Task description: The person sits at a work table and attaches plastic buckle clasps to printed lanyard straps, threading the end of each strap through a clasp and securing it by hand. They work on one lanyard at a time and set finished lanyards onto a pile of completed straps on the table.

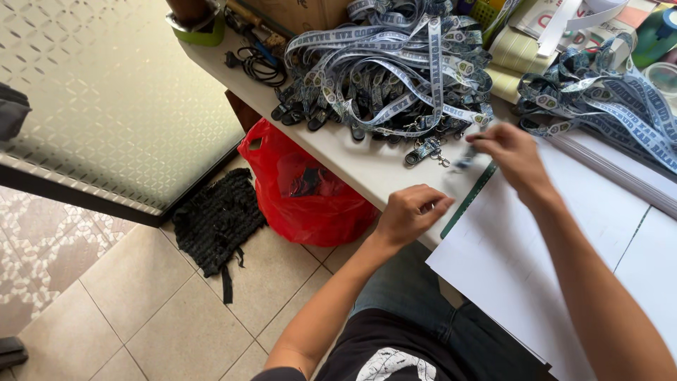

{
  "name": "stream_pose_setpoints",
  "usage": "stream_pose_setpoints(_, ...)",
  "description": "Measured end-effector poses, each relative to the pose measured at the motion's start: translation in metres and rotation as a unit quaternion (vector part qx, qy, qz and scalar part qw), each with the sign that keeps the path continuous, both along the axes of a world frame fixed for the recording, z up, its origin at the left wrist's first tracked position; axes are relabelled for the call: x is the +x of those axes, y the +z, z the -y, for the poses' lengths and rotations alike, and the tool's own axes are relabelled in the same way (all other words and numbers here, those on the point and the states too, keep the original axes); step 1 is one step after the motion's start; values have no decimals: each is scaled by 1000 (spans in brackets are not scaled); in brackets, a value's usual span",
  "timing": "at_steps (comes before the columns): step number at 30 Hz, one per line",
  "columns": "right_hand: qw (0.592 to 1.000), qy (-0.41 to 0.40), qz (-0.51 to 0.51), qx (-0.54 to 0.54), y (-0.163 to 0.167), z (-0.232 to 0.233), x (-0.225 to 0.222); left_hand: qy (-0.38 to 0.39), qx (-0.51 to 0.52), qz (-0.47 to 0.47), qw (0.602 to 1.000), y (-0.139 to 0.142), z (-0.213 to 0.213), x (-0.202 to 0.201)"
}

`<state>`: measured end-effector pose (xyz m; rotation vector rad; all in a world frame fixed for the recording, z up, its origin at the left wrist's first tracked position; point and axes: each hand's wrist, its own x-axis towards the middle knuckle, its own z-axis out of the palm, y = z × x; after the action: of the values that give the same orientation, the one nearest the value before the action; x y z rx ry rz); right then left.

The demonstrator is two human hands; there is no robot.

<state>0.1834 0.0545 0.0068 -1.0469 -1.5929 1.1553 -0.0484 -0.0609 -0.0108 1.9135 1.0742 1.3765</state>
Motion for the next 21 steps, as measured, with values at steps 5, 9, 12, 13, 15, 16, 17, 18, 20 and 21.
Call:
stream_pose_setpoints(5, 979, -78, -116, -147, 19, 50, 81, 95, 49, 6, 994, -5, -21, -45)
stream_pose_setpoints(9, 966, -110, -65, -224, 20, 96, 129, 314, 34, -114, 942, 2, -61, -109)
stream_pose_setpoints(12, 962, -119, -45, -243, 6, 112, 144, 400, 29, -181, 898, 9, -75, -139)
stream_pose_setpoints(13, 960, -119, -56, -246, 1, 116, 147, 419, 23, -199, 885, 12, -76, -144)
stream_pose_setpoints(15, 957, -104, -124, -240, -5, 120, 154, 413, 17, -250, 876, 17, -80, -150)
stream_pose_setpoints(16, 952, -90, -180, -231, -7, 121, 158, 408, 13, -276, 870, 19, -81, -152)
stream_pose_setpoints(17, 943, -76, -237, -222, -9, 122, 160, 405, 12, -297, 865, 20, -83, -153)
stream_pose_setpoints(18, 942, -78, -236, -223, -10, 123, 161, 400, 14, -318, 859, 22, -87, -155)
stream_pose_setpoints(20, 942, -82, -236, -223, -11, 123, 162, 393, 11, -369, 843, 23, -94, -159)
stream_pose_setpoints(21, 946, -93, -221, -220, -12, 123, 160, 389, 5, -397, 831, 23, -98, -162)
